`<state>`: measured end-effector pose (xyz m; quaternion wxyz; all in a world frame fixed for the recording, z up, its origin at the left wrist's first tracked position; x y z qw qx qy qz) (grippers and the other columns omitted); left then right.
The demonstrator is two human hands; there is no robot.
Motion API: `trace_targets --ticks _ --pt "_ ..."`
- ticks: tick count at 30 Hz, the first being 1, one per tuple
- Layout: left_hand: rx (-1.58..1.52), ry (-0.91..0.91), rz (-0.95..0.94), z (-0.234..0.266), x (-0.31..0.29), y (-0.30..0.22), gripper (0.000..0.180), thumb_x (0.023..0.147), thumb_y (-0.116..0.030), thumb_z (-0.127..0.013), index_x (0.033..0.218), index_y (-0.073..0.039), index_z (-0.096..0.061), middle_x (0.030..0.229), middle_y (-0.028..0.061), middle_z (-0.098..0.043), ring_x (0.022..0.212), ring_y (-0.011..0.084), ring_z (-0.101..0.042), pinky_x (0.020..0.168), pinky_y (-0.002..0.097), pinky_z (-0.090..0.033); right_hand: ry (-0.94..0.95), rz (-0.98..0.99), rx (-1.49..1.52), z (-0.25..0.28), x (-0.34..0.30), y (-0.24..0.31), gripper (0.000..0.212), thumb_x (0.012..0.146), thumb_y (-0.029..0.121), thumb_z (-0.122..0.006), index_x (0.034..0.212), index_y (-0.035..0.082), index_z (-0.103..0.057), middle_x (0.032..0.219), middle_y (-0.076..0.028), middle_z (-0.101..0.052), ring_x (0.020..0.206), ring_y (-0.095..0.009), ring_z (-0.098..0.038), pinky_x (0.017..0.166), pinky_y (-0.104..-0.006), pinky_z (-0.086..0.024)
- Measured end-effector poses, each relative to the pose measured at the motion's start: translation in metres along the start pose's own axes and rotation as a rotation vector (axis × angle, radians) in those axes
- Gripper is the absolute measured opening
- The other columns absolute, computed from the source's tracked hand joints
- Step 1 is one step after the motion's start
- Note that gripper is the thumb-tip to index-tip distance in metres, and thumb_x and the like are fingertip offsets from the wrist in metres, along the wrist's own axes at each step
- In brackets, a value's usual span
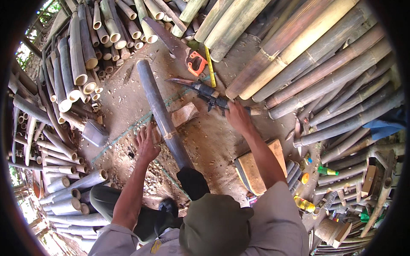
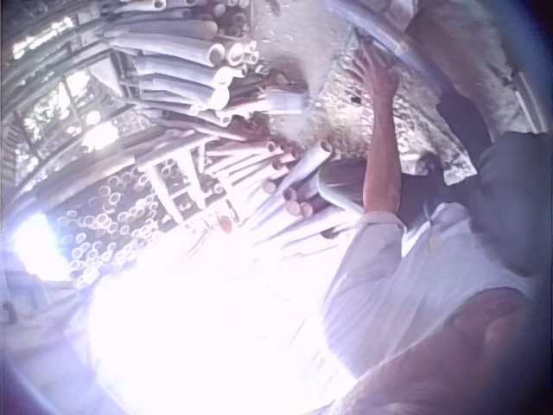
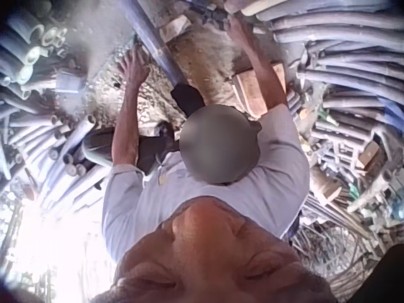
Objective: The person sits on the ground and uses a curved knife to shave the outer surface of a long bamboo pole. They rotate the pole and repeatedly scrape along its length to smooth the surface, surrounded by stacks of bamboo poles.
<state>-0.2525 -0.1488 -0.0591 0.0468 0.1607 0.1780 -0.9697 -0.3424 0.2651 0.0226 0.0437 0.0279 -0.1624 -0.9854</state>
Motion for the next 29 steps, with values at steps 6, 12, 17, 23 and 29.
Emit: trace_targets --ticks 6,12,17,23,29 --pt "-0.105 -0.016 -0.073 0.004 0.006 -0.003 0.104 0.075 -0.023 -0.086 0.165 -0.020 -0.035 0.159 0.0141 -0.043 0.150 0.0415 -0.036 0.122 0.0633 -0.019 -0.130 0.124 -0.150 -0.050 0.103 0.031 0.043 0.091 0.028 -0.079 0.121 0.000 -0.066 0.117 -0.021 -0.070 0.117 -0.041 -0.065 0.097 -0.0508 -0.054" --pt "-0.071 -0.038 -0.048 -0.007 0.009 -0.006 0.098 0.078 -0.021 -0.082 0.165 -0.019 -0.036 0.161 0.0163 -0.041 0.150 0.0426 -0.035 0.122 0.0660 -0.018 -0.078 0.155 -0.089 -0.064 0.110 0.022 0.053 0.088 0.029 -0.083 0.127 0.000 -0.061 0.123 -0.022 -0.065 0.118 -0.040 -0.060 0.101 -0.0503 -0.049" --pt "-0.045 -0.030 -0.061 -0.010 0.008 0.006 0.095 0.081 -0.020 -0.079 0.166 -0.019 -0.035 0.162 0.0160 -0.040 0.152 0.0411 -0.034 0.124 0.0639 -0.019 -0.489 -0.014 0.437 -0.013 0.022 0.007 0.056 0.096 0.027 -0.077 0.133 -0.004 -0.048 0.119 -0.025 -0.057 0.113 -0.042 -0.057 0.101 -0.0527 -0.045" --pt "-0.049 0.000 -0.071 -0.012 0.013 0.000 0.102 0.075 -0.016 -0.081 0.165 -0.023 -0.033 0.161 0.0111 -0.041 0.152 0.0391 -0.034 0.124 0.0625 -0.018 -0.961 -0.639 1.161 0.009 -0.103 -0.095 0.041 0.107 0.028 -0.063 0.133 -0.001 -0.049 0.106 -0.012 -0.064 0.095 -0.024 -0.062 0.088 -0.0396 -0.051" --pt "-0.019 0.058 -0.043 -0.019 0.021 -0.012 0.103 0.074 -0.015 -0.081 0.165 -0.022 -0.032 0.162 0.0101 -0.041 0.152 0.0401 -0.033 0.124 0.0637 -0.017 -0.962 -1.276 1.097 -0.031 -0.156 -0.212 0.056 0.105 0.050 -0.063 0.134 0.004 -0.049 0.105 -0.018 -0.070 0.089 -0.032 -0.070 0.088 -0.0480 -0.057"
Point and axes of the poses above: each hand's wrist, its own x-axis towards the middle knuckle, its own z-axis out of the back of the hand, y = z × x, the point moved 10 cm from there along x, towards the middle knuckle
